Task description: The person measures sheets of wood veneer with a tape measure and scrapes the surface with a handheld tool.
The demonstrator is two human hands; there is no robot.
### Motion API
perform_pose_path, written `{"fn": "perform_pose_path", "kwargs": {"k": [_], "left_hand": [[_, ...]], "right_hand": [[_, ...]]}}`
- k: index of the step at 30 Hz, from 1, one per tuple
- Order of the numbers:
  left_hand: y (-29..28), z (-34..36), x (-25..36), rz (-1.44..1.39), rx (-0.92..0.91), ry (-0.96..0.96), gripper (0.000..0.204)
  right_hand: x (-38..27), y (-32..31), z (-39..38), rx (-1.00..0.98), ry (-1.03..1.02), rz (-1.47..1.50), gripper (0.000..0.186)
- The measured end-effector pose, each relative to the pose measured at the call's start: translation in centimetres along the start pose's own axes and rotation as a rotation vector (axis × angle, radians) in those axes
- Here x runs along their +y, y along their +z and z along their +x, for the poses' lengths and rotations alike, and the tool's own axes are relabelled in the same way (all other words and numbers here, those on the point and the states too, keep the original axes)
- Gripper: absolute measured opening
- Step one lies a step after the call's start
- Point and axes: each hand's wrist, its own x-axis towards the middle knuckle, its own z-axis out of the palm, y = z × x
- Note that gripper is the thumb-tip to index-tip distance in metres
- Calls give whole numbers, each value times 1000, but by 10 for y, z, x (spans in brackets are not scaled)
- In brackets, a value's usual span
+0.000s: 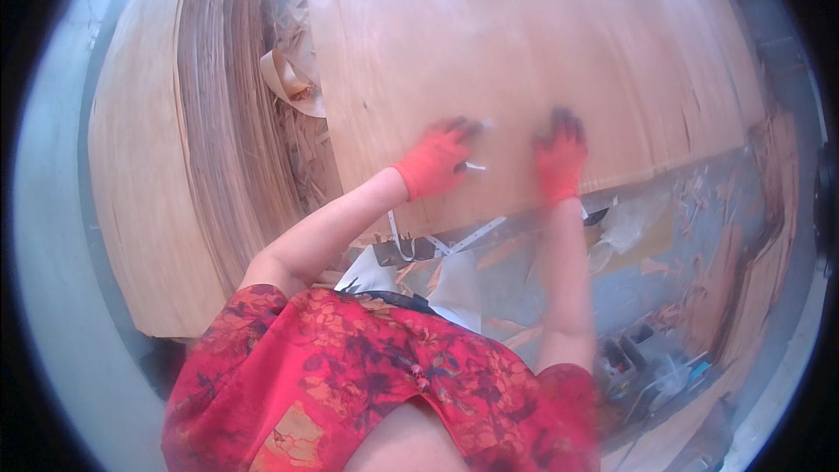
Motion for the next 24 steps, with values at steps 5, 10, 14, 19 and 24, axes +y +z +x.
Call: {"fn": "perform_pose_path", "kwargs": {"k": [5,10,14,19,24], "left_hand": [[-1,-4,-1,-34,0,-5,13],[-5,2,2,-5,-81,-21,14],[-5,7,6,28,-112,-62,14],[-4,5,4,-1,-132,-95,18],[-23,16,-8,-340,-163,-151,22]], "right_hand": [[20,13,1,-17,-44,-73,67],[23,13,2,-2,-63,-68,68],[12,4,0,10,3,-79,65],[-45,-3,-11,109,-233,385,58],[-70,22,-29,-82,-266,381,59]]}}
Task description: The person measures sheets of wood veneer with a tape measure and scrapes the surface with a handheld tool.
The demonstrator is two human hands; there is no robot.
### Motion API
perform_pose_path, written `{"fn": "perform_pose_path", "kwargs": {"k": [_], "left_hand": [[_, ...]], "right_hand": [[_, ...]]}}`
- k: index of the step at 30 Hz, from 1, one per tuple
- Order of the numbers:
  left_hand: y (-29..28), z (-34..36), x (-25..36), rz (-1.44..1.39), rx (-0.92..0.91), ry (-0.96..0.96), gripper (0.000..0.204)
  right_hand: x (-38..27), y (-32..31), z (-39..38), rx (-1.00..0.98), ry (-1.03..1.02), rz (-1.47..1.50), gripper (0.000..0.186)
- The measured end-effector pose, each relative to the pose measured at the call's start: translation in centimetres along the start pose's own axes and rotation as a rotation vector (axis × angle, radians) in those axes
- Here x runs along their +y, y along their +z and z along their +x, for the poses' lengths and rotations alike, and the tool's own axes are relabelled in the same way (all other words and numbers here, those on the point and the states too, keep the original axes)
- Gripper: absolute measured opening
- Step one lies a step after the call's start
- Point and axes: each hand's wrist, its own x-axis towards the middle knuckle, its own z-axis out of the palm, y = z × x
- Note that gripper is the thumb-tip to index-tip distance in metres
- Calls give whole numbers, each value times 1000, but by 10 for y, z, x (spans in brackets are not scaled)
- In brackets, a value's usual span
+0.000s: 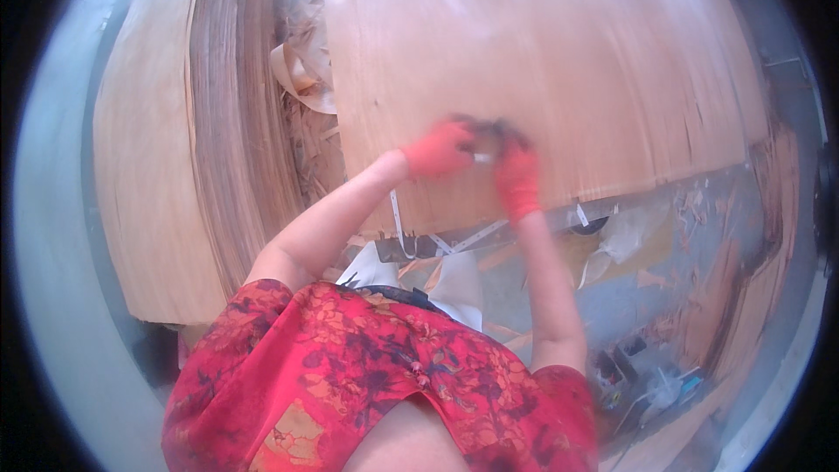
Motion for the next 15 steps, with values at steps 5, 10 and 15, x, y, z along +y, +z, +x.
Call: {"fn": "perform_pose_path", "kwargs": {"k": [5,10,15], "left_hand": [[-35,-37,-14,-1107,220,-278,23],[-87,-165,-88,-1433,510,152,35],[-156,-343,-133,-1358,1124,58,21]], "right_hand": [[0,9,-3,-46,16,-108,61],[5,16,-6,-81,-8,-257,55],[-9,17,-5,-135,-38,-289,46]]}}
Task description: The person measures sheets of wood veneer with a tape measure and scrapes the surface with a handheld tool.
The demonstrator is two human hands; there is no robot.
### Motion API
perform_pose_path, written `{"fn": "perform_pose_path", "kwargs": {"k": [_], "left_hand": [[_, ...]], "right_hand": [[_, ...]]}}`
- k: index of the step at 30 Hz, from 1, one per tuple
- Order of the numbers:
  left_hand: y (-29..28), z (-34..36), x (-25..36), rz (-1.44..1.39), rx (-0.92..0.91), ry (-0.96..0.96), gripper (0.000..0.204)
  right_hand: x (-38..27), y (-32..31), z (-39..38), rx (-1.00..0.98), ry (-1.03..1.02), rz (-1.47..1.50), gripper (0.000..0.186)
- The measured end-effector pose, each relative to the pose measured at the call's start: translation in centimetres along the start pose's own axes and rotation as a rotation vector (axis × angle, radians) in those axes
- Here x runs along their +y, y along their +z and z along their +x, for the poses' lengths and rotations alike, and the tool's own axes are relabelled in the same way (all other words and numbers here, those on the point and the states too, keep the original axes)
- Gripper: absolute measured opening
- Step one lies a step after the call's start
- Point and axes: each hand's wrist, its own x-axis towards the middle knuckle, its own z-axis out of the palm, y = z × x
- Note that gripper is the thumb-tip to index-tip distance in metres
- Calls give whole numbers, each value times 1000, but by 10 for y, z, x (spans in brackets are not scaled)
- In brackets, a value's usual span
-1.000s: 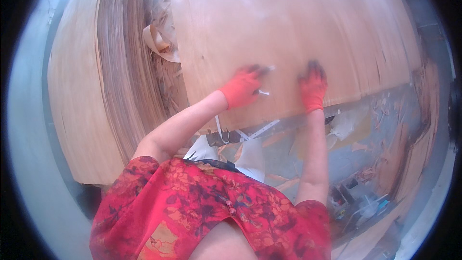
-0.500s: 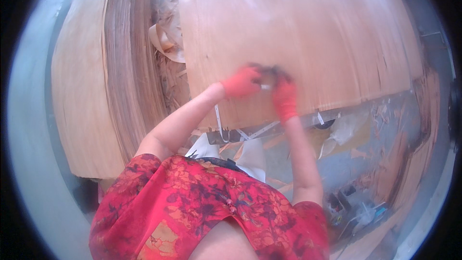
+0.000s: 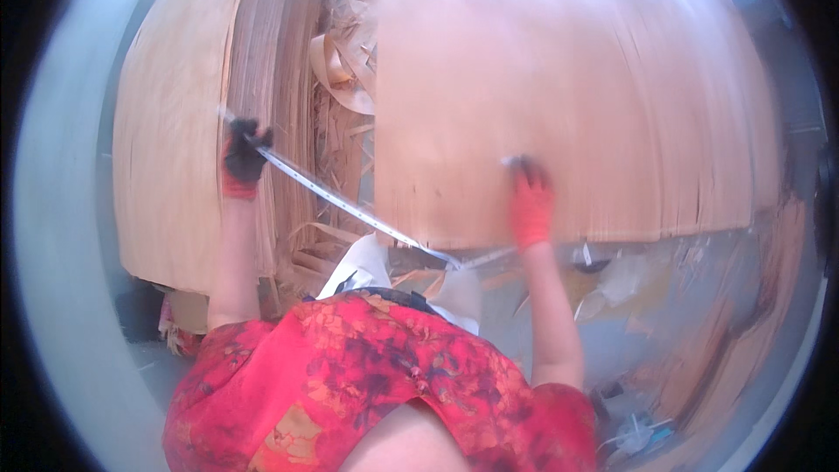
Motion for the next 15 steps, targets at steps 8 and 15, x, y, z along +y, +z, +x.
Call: {"fn": "perform_pose_path", "kwargs": {"k": [8,15], "left_hand": [[-101,55,72,287,263,-70,25],[-150,111,44,80,130,-479,22]], "right_hand": [[-12,3,5,-19,55,-239,28],[-56,-14,26,-96,241,-149,34]]}}
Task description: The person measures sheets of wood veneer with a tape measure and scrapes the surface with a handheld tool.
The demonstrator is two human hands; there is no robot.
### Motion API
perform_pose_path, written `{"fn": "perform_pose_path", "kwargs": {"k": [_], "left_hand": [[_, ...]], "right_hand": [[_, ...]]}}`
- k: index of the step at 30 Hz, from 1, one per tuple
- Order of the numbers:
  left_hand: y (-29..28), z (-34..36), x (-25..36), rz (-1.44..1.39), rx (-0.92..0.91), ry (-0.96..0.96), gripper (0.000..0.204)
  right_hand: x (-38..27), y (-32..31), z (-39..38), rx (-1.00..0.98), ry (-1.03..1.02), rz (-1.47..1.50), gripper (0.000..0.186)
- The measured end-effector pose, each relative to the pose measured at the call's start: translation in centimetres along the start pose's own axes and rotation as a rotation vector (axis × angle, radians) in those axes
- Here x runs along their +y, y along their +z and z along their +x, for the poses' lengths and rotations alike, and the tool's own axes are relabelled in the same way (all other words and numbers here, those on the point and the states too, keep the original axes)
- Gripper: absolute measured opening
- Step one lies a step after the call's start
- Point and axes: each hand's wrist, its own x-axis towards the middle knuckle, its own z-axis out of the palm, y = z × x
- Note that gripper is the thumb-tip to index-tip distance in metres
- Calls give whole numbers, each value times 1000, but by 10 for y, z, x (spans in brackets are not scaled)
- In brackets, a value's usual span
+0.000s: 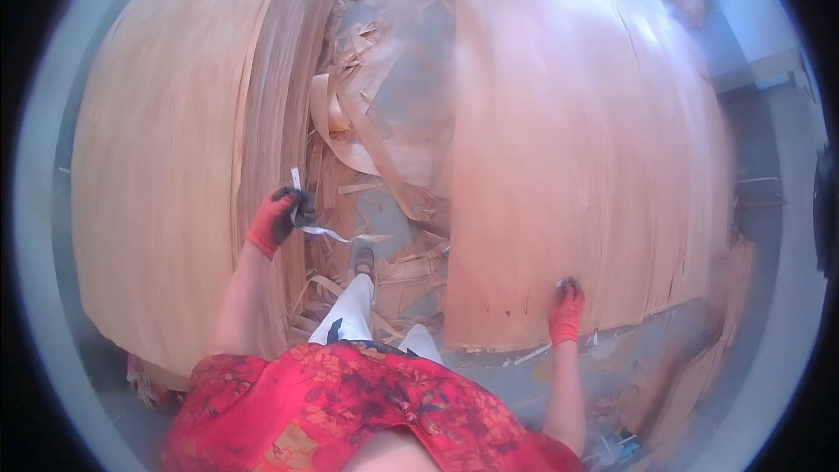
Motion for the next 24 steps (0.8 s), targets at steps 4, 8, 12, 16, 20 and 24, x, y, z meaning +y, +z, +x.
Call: {"fn": "perform_pose_path", "kwargs": {"k": [4,8,12,16,20,24], "left_hand": [[-7,30,14,120,-4,-106,18],[23,74,36,200,-56,-119,15],[61,124,67,266,-150,-92,16],[87,205,86,287,-207,-95,18],[122,298,112,277,-231,-105,21],[151,391,147,383,-197,-115,26]], "right_hand": [[0,3,-1,-61,121,-30,42],[-20,5,5,-72,235,40,45],[-35,5,17,-56,305,124,45],[-33,-1,20,-86,290,145,45],[-36,-14,45,-233,517,133,43],[-49,-1,80,-213,625,20,45]]}}
